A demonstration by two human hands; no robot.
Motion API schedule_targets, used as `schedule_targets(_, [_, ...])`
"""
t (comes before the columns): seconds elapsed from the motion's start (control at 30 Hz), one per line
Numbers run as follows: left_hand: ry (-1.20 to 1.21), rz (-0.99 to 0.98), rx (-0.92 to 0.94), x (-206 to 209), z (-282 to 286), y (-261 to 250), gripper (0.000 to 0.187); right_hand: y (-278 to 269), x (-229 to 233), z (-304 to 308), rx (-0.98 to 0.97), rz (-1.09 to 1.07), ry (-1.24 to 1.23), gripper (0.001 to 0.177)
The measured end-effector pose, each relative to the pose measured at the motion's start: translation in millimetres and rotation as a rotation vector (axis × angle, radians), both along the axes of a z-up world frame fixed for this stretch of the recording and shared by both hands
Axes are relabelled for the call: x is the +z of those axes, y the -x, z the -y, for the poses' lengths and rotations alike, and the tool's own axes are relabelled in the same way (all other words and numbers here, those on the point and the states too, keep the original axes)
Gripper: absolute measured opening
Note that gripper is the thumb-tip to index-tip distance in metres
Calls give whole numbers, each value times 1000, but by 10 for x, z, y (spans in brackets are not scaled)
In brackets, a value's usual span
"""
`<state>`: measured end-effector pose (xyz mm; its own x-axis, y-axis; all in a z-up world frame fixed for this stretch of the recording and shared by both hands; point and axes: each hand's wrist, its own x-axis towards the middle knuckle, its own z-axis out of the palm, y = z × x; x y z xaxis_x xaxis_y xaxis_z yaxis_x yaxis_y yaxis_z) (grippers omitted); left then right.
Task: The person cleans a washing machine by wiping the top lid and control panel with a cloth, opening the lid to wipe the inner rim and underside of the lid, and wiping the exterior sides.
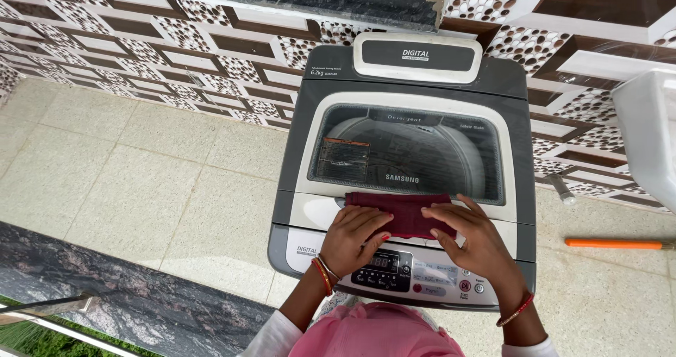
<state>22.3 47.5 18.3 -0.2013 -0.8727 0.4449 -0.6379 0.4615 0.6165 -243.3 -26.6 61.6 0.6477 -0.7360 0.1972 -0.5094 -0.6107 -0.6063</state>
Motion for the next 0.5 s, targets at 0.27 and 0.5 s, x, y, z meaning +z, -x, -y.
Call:
schedule_targets(0.27, [62,417,206,-283,119,213,63,-741,-504,-278,-199,-213,436,67])
schedule_targets(0.5, [-147,401,322,-410,-3,-248,69,-1284,-491,-308,-161,-280,434,75])
